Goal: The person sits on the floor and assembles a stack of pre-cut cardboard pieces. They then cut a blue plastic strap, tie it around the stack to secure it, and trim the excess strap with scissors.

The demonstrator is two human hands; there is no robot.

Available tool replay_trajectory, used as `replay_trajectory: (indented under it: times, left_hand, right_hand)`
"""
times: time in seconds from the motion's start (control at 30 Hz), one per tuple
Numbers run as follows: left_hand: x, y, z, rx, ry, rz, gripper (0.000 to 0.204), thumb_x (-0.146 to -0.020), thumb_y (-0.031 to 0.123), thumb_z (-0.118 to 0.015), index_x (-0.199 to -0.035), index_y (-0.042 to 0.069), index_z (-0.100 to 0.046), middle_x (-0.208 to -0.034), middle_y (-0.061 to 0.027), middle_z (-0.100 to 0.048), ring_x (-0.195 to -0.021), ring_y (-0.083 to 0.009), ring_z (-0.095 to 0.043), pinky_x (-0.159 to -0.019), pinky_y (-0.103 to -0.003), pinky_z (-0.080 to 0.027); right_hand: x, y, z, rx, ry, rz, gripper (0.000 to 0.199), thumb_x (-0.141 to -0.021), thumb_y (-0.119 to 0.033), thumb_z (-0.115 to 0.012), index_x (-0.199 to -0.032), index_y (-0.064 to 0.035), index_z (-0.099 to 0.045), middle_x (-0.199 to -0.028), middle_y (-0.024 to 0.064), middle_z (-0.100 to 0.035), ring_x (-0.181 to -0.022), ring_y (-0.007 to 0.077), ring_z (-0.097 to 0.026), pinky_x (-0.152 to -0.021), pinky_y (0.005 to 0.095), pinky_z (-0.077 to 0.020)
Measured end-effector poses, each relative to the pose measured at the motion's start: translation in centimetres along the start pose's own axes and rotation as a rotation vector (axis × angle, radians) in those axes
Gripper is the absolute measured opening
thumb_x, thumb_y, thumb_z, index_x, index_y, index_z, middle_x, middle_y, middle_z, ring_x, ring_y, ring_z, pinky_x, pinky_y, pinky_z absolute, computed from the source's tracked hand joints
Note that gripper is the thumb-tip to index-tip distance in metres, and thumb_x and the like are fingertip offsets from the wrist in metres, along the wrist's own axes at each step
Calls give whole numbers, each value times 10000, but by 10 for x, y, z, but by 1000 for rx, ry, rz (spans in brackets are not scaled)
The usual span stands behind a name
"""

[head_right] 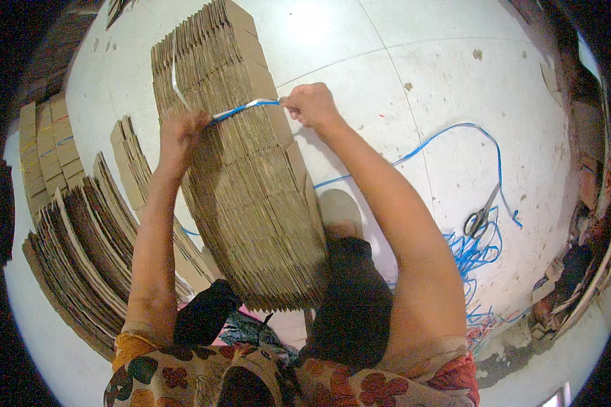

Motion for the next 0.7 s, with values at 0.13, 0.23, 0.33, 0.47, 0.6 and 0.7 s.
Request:
replay_trajectory:
  times: [0.13,0.23,0.33,0.47,0.6,0.7]
  left_hand:
    - [-8,15,6,803,8,492,237,-888,218,-539,-760,22,-579,-794,-91,-641,-720,-170,-597,-664,-319,-475]
    - [-21,38,-6,1490,0,424,263,-899,255,-532,-752,38,-508,-840,-130,-617,-746,-189,-592,-684,-305,-475]
    - [-30,43,-19,1751,38,414,313,-906,312,-519,-730,66,-441,-723,-95,-537,-690,-185,-561,-621,-288,-471]
    - [-38,41,-23,1719,-25,518,328,-918,322,-497,-704,90,-412,-603,-10,-399,-576,-131,-473,-452,-241,-382]
    - [-35,34,-27,1470,-90,479,337,-925,323,-487,-681,106,-400,-576,28,-359,-507,-81,-386,-398,-211,-264]
    - [-27,15,-30,1438,-65,425,341,-915,329,-510,-670,116,-406,-567,41,-383,-493,-58,-373,-410,-199,-252]
  right_hand:
    - [-12,8,2,-264,28,-48,120,-760,-89,-619,-692,0,-576,-667,106,-601,-571,146,-562,-443,244,-414]
    - [-15,7,-5,-599,-39,-10,189,-814,-191,-622,-733,-34,-554,-793,134,-631,-771,211,-615,-527,278,-477]
    - [-19,1,-19,-843,-180,7,250,-865,-267,-585,-721,-74,-519,-734,101,-602,-728,199,-599,-499,258,-455]
    - [-27,-6,-27,-810,-214,-67,277,-906,-294,-529,-726,-109,-428,-597,20,-463,-565,132,-489,-383,203,-342]
    - [-37,-13,-21,-544,-214,-132,299,-906,-279,-530,-725,-124,-350,-547,-28,-327,-466,76,-341,-322,180,-224]
    - [-40,-17,-22,-456,-213,-186,308,-896,-260,-544,-714,-126,-334,-542,-35,-303,-457,67,-324,-330,190,-233]
Point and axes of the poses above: each hand's wrist, its own x-axis away from the middle knuckle, its own z-axis out of the back of the hand, y = z × x, the point moved 2 cm from there along -x, towards the middle knuckle
